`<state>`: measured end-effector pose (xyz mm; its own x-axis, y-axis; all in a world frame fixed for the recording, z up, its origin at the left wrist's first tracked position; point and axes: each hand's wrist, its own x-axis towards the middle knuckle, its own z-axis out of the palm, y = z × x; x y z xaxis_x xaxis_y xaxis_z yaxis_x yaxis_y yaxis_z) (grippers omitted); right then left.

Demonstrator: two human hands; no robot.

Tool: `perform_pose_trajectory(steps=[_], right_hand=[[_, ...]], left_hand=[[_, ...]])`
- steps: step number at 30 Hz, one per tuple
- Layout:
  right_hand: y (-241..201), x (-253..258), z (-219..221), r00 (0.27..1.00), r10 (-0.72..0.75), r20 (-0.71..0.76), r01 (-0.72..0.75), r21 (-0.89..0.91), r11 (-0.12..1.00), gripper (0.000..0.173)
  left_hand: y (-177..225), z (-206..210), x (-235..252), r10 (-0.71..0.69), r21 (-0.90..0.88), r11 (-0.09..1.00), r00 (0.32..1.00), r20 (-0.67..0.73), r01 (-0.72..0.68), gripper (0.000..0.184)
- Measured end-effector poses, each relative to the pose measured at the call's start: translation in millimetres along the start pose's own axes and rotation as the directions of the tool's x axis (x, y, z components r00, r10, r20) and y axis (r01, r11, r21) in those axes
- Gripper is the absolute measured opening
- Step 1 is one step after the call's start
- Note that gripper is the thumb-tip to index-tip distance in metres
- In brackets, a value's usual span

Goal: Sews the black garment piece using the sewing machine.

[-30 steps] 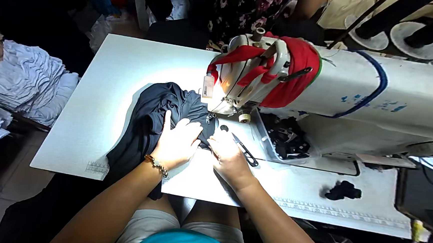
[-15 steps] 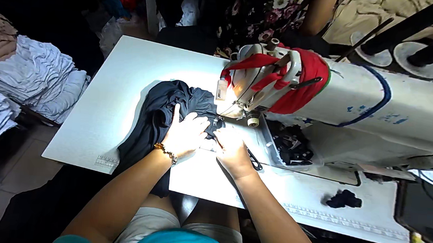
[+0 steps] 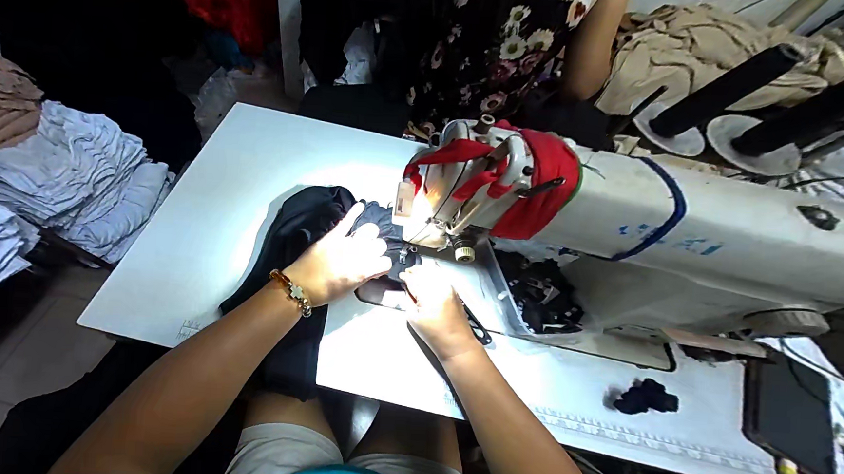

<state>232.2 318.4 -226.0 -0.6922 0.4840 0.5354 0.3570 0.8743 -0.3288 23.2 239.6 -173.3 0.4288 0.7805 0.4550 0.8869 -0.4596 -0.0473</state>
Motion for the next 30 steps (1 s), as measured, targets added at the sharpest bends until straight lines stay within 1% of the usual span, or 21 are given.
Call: perform_pose_trajectory(steps=[1,2,4,5,6,8,10,11,12,13,14,16,18,21,23,25,26,27,29,30], right_hand=[[0.4,-0.2,-0.1,1.000,0.000,0.004,0.001,-0.009,1.000,0.019],[0.2,-0.5,-0.3,1.000,0.008,0.014,-0.007,-0.018,1.000,0.020],[-0.8,-1.0,-0.3,0.999,0.028,0.025,-0.028,-0.025,0.999,0.020],[-0.9,-0.4,-0.7,0.999,0.037,0.034,-0.037,-0.026,0.999,0.019],[-0.5,0.3,-1.4,0.999,0.037,0.034,-0.036,-0.029,0.999,0.019],[0.9,0.1,0.1,1.000,0.023,0.015,-0.022,-0.019,1.000,0.018],[1.7,0.7,0.3,0.999,0.025,0.022,-0.025,-0.004,1.000,0.016],[1.4,1.4,-0.3,0.999,0.035,0.031,-0.035,0.008,0.999,0.016],[1.2,1.9,-0.7,0.999,0.039,0.033,-0.040,0.016,0.999,0.016],[1.0,2.4,-1.5,0.998,0.043,0.042,-0.044,0.020,0.999,0.017],[1.5,2.6,-1.8,0.997,0.048,0.055,-0.049,0.020,0.999,0.017],[2.5,2.2,-0.9,0.998,0.036,0.054,-0.037,0.026,0.999,0.016],[3.0,0.8,-0.2,0.998,0.023,0.059,-0.025,0.023,0.999,0.015],[0.2,0.4,-1.0,0.996,0.044,0.082,-0.046,0.030,0.998,0.018],[-2.6,1.7,-3.1,0.991,0.066,0.120,-0.069,0.022,0.997,0.019],[-5.3,2.5,-5.2,0.989,0.052,0.142,-0.050,-0.017,0.999,0.020],[-6.9,2.1,-6.9,0.988,0.026,0.149,-0.019,-0.045,0.999,0.019],[-8.0,0.0,-7.0,0.992,-0.028,0.125,0.036,-0.064,0.997,0.018],[-12.0,-9.0,-6.7,0.986,-0.150,0.070,0.154,-0.064,0.986,0.014],[-16.1,-15.7,-6.5,0.978,-0.202,0.048,0.205,-0.055,0.977,0.011]], left_hand=[[-1.4,-2.2,-0.7,0.012,-0.008,1.000,1.000,0.023,-0.012,0.017],[-2.7,-4.7,-1.6,0.005,-0.010,1.000,0.997,0.078,-0.005,0.020],[-4.5,-11.5,-2.8,-0.042,0.005,0.999,0.976,0.213,0.042,0.029],[-5.6,-15.0,-2.6,-0.063,0.010,0.998,0.964,0.258,0.063,0.032],[-7.2,-17.5,-2.5,-0.061,0.014,0.998,0.962,0.266,0.060,0.033],[-8.0,-21.7,-3.4,0.000,0.014,1.000,0.974,0.228,-0.003,0.029],[-2.0,-24.5,-2.7,0.106,-0.006,0.994,0.978,0.179,-0.107,0.022],[4.7,-26.9,-1.2,0.147,-0.015,0.989,0.970,0.195,-0.147,0.021],[13.7,-31.6,1.1,0.167,-0.021,0.986,0.956,0.242,-0.167,0.021],[23.8,-38.6,3.7,0.169,-0.010,0.984,0.930,0.327,-0.176,0.022],[33.2,-46.5,6.3,0.155,-0.005,0.986,0.892,0.426,-0.169,0.024],[43.7,-60.7,8.3,0.141,-0.020,0.988,0.833,0.535,-0.155,0.027],[44.8,-70.7,5.0,0.136,-0.040,0.990,0.815,0.563,-0.137,0.031],[47.5,-75.3,-5.6,0.143,-0.083,0.990,0.821,0.553,-0.116,0.035],[58.8,-76.6,-6.4,0.126,-0.151,0.988,0.768,0.627,-0.039,0.031],[71.9,-74.7,-5.0,0.127,-0.217,0.976,0.733,0.668,0.028,0.028],[76.9,-72.3,-5.8,0.140,-0.259,0.965,0.747,0.650,0.044,0.026],[80.2,-69.4,-7.6,0.155,-0.304,0.952,0.780,0.606,0.046,0.025],[84.6,-62.2,-12.2,0.180,-0.402,0.915,0.867,0.465,0.026,0.022],[86.6,-59.0,-13.7,0.184,-0.445,0.895,0.896,0.405,0.017,0.021]])
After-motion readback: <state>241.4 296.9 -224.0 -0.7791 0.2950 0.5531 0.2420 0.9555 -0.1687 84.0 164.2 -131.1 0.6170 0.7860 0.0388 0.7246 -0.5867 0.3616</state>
